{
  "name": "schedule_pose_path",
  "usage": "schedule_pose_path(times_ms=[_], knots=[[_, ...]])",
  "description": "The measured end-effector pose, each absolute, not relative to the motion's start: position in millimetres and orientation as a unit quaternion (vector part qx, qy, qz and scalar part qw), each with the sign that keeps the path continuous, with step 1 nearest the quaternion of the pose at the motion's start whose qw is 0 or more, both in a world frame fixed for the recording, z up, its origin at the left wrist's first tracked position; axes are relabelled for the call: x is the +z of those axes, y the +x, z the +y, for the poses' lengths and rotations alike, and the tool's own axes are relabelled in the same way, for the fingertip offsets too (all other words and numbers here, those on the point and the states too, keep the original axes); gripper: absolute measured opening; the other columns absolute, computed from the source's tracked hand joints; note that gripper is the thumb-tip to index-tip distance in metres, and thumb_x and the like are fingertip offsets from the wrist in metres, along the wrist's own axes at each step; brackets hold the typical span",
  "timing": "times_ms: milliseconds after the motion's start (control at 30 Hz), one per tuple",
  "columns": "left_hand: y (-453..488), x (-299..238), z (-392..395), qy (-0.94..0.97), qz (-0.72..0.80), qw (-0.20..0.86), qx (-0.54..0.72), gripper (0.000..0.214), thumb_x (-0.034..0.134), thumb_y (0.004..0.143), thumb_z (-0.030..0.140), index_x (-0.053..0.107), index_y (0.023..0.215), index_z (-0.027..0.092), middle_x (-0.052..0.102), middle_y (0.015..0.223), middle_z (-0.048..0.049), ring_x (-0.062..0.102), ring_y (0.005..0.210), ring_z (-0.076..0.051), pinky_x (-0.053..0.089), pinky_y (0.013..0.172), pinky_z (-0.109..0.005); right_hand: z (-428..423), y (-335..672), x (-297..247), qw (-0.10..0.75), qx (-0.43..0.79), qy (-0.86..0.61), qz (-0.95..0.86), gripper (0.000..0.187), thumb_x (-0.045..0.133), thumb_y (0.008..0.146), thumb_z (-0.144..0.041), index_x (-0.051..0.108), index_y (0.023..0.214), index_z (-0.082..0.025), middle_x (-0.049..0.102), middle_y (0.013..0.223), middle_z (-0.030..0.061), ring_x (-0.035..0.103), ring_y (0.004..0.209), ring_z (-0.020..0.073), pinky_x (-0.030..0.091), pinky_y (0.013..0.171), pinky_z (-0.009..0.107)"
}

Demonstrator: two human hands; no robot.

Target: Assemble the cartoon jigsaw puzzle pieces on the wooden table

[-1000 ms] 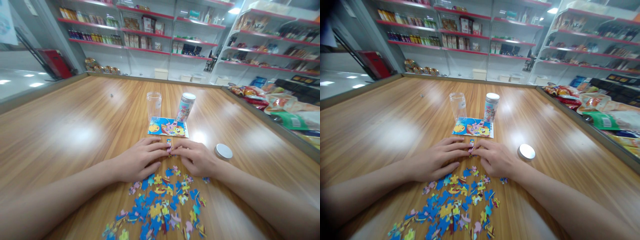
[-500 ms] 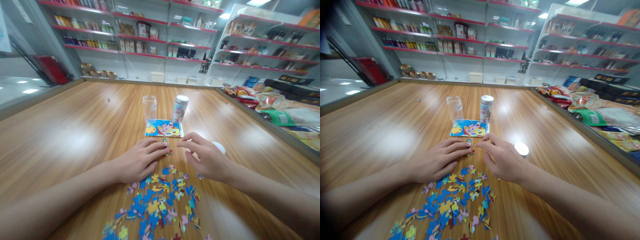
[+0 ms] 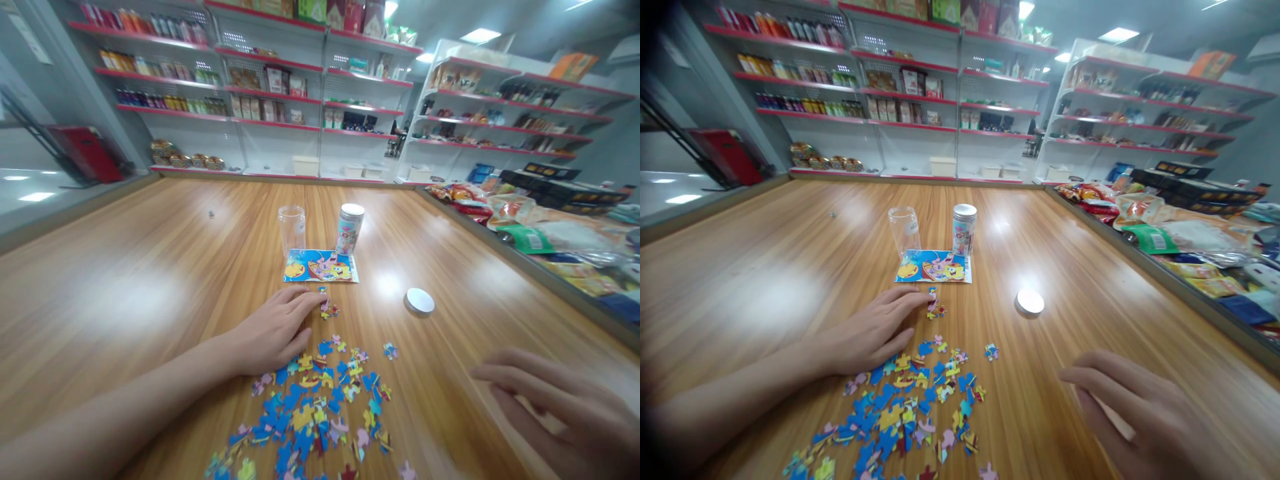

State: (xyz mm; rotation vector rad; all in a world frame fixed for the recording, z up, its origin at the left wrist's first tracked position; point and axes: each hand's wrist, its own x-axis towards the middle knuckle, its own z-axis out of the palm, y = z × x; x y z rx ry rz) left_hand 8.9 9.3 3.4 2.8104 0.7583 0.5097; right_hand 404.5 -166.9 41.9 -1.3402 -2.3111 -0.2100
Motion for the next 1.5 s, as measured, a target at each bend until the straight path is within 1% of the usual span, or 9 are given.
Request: schedule_pose_path(times_ms=[100, 200, 300, 433, 633, 867, 1233, 1300, 1500], knots=[[8.0, 5.3, 9.2, 0.954, 0.233, 0.082, 0.170, 0.048, 0.050, 0.096, 0.017, 0.046, 0.144, 0.021, 0.054, 0.145, -0.0095, 0.043, 0.137, -0.028, 0.041, 0.117, -0.052, -110.4, 348.5, 39.0, 0.221, 0.024, -0.439, -0.871, 0.023, 0.054, 0.094, -0.013, 0.067, 0.110, -0.024, 0.071, 0.100, 0.0077, 0.068, 0.089, 0.0217, 0.054, 0.075, 0.034], [8.1, 7.1, 9.1, 0.959, 0.222, 0.069, 0.162, 0.045, 0.050, 0.097, 0.019, 0.051, 0.141, 0.022, 0.052, 0.148, -0.0082, 0.043, 0.139, -0.029, 0.040, 0.118, -0.052, -43.6, 300.7, 33.1, 0.253, 0.102, -0.464, -0.842, 0.009, 0.057, 0.092, -0.016, 0.064, 0.087, -0.020, 0.065, 0.077, 0.0024, 0.060, 0.068, 0.0164, 0.046, 0.061, 0.030], [8.2, 8.1, 8.4, 0.960, 0.225, 0.064, 0.157, 0.043, 0.050, 0.097, 0.019, 0.053, 0.139, 0.020, 0.053, 0.148, -0.0094, 0.043, 0.138, -0.029, 0.040, 0.118, -0.053, 2.5, 268.5, 23.0, 0.226, 0.201, -0.504, -0.809, 0.012, 0.062, 0.091, -0.022, 0.060, 0.080, -0.019, 0.062, 0.070, -0.0014, 0.055, 0.060, 0.0122, 0.038, 0.053, 0.024], [8.1, 8.1, 7.3, 0.960, 0.225, 0.064, 0.154, 0.040, 0.050, 0.096, 0.020, 0.056, 0.136, 0.018, 0.052, 0.149, -0.0103, 0.042, 0.139, -0.030, 0.039, 0.120, -0.053, 17.3, 254.1, 15.5, 0.190, 0.162, -0.528, -0.812, 0.019, 0.074, 0.085, -0.030, 0.061, 0.075, -0.020, 0.060, 0.067, -0.0025, 0.051, 0.060, 0.0127, 0.030, 0.053, 0.025], [6.4, 8.0, 6.5, 0.960, 0.228, 0.068, 0.148, 0.044, 0.050, 0.097, 0.020, 0.053, 0.141, 0.018, 0.051, 0.151, -0.0088, 0.040, 0.141, -0.031, 0.040, 0.119, -0.053, 9.2, 264.6, 16.2, 0.223, 0.191, -0.489, -0.821, 0.012, 0.056, 0.093, -0.013, 0.065, 0.088, -0.020, 0.066, 0.087, 0.0026, 0.060, 0.079, 0.0163, 0.043, 0.069, 0.028], [5.1, 8.6, 6.8, 0.962, 0.215, 0.062, 0.153, 0.044, 0.051, 0.097, 0.021, 0.054, 0.141, 0.018, 0.052, 0.150, -0.0103, 0.040, 0.141, -0.033, 0.041, 0.119, -0.055, -3.8, 259.9, 24.1, 0.184, 0.177, -0.468, -0.846, 0.013, 0.067, 0.085, -0.016, 0.061, 0.096, -0.019, 0.064, 0.098, 0.0071, 0.060, 0.089, 0.0217, 0.048, 0.077, 0.035], [4.7, 10.0, 6.9, 0.960, 0.215, 0.070, 0.166, 0.044, 0.054, 0.096, 0.022, 0.055, 0.140, 0.019, 0.053, 0.149, -0.0114, 0.042, 0.141, -0.033, 0.040, 0.120, -0.057, -7.4, 252.1, 10.5, 0.273, 0.252, -0.451, -0.812, 0.013, 0.065, 0.083, -0.009, 0.059, 0.083, -0.020, 0.056, 0.067, -0.0036, 0.050, 0.060, 0.0116, 0.038, 0.055, 0.024], [3.9, 9.7, 7.0, 0.961, 0.214, 0.071, 0.161, 0.045, 0.053, 0.096, 0.022, 0.055, 0.141, 0.019, 0.051, 0.151, -0.0106, 0.041, 0.142, -0.033, 0.039, 0.120, -0.056, -5.0, 254.1, 11.4, 0.298, 0.285, -0.436, -0.800, 0.009, 0.062, 0.089, -0.011, 0.063, 0.088, -0.019, 0.059, 0.071, -0.0021, 0.053, 0.063, 0.0122, 0.042, 0.058, 0.025], [2.9, 10.5, 7.4, 0.962, 0.213, 0.067, 0.157, 0.045, 0.052, 0.097, 0.022, 0.054, 0.142, 0.018, 0.050, 0.153, -0.0101, 0.040, 0.143, -0.033, 0.038, 0.121, -0.056, 3.3, 262.6, 15.9, 0.286, 0.267, -0.386, -0.835, 0.028, 0.054, 0.092, -0.005, 0.074, 0.102, -0.023, 0.062, 0.088, 0.0032, 0.060, 0.080, 0.0156, 0.048, 0.072, 0.030]])
